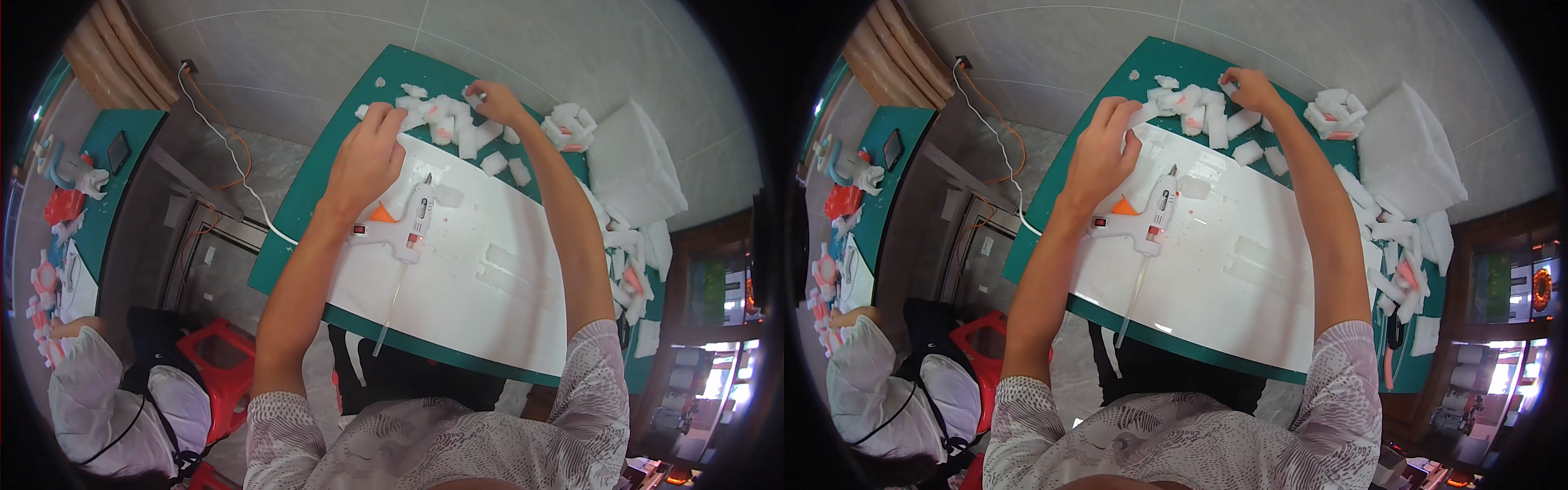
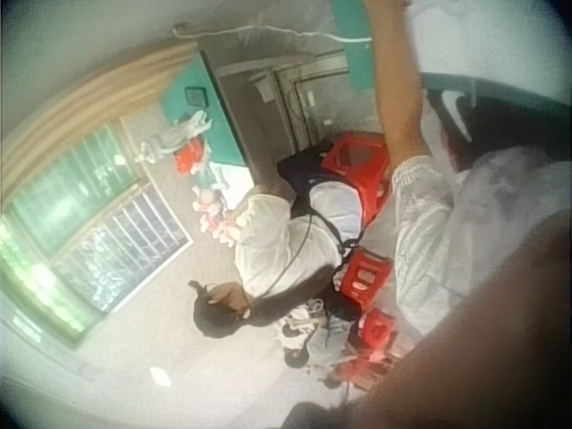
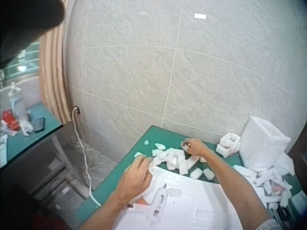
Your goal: The person fits foam pieces together by hand and attaches them using a hot glue gun to build a foam structure.
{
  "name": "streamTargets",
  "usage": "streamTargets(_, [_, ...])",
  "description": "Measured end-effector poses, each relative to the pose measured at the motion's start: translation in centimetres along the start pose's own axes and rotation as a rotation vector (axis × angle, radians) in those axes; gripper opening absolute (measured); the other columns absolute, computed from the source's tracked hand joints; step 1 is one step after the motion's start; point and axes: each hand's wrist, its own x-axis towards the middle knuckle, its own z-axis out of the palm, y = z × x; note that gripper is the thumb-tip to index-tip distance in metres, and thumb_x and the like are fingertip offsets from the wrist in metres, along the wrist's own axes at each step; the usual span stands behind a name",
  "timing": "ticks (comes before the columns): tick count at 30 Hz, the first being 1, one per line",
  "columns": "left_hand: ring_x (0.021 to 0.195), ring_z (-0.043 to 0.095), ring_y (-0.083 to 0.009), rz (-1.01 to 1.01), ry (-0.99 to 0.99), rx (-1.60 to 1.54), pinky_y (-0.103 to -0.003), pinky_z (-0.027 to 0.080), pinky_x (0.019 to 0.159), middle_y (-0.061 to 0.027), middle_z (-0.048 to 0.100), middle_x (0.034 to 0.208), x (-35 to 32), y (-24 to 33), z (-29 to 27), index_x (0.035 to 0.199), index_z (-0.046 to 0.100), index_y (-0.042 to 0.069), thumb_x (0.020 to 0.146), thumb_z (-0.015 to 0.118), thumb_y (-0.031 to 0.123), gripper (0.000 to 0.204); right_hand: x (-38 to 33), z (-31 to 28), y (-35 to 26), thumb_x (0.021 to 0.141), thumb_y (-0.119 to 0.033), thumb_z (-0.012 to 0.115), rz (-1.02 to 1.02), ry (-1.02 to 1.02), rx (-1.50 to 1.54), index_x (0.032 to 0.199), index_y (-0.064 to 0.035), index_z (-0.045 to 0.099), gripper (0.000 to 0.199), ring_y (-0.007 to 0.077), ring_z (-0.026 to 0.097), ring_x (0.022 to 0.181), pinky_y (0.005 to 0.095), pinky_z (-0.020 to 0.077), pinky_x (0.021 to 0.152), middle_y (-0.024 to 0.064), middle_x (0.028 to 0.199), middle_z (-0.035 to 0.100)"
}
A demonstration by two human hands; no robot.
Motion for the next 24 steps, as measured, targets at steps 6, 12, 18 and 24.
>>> streamTargets(6, [0.094, 0.066, -0.0342, -0.065, -0.011, -0.033, -0.04, 0.055, 0.077, -0.0153, 0.059, 0.117, -0.1, 0.4, -0.3, 0.12, 0.059, 0.002, 0.082, 0.063, 0.0, 0.038, -2.1, -2.8, -0.1, 0.085, -0.004, 0.069, 0.124, -0.007, 0.658, 0.116, -0.0097, 0.063, 0.032, 0.0171, 0.066, 0.093, 0.0307, 0.0538, 0.084, 0.0072, 0.109, 0.065])
streamTargets(12, [0.099, 0.065, -0.0327, -0.109, -0.03, -0.035, -0.04, 0.054, 0.078, -0.0154, 0.059, 0.113, -0.2, 0.0, -0.2, 0.123, 0.056, 0.003, 0.084, 0.066, 0.004, 0.04, -5.4, -4.8, -2.5, 0.088, -0.005, 0.069, 0.073, -0.089, 0.836, 0.132, -0.0125, 0.055, 0.047, 0.0174, 0.064, 0.098, 0.0297, 0.0544, 0.088, 0.0079, 0.105, 0.061])
streamTargets(18, [0.095, 0.066, -0.0325, -0.078, -0.055, 0.013, -0.04, 0.054, 0.079, -0.015, 0.06, 0.108, 0.1, 0.1, 0.3, 0.122, 0.056, 0.003, 0.083, 0.067, 0.007, 0.041, -5.1, -5.0, -0.2, 0.088, -0.003, 0.067, 0.067, -0.076, 0.646, 0.13, -0.0051, 0.057, 0.043, 0.0176, 0.065, 0.096, 0.0301, 0.0557, 0.086, 0.0074, 0.1, 0.061])
streamTargets(24, [0.078, 0.062, -0.0346, -0.008, -0.034, 0.106, -0.043, 0.051, 0.07, -0.0143, 0.059, 0.11, -0.4, -0.8, 0.2, 0.124, 0.056, 0.003, 0.079, 0.068, 0.007, 0.047, -5.4, -5.0, -2.5, 0.085, 0.0, 0.069, 0.026, -0.053, 0.423, 0.125, -0.0028, 0.06, 0.041, 0.0173, 0.067, 0.082, 0.0309, 0.0564, 0.077, 0.0101, 0.101, 0.065])
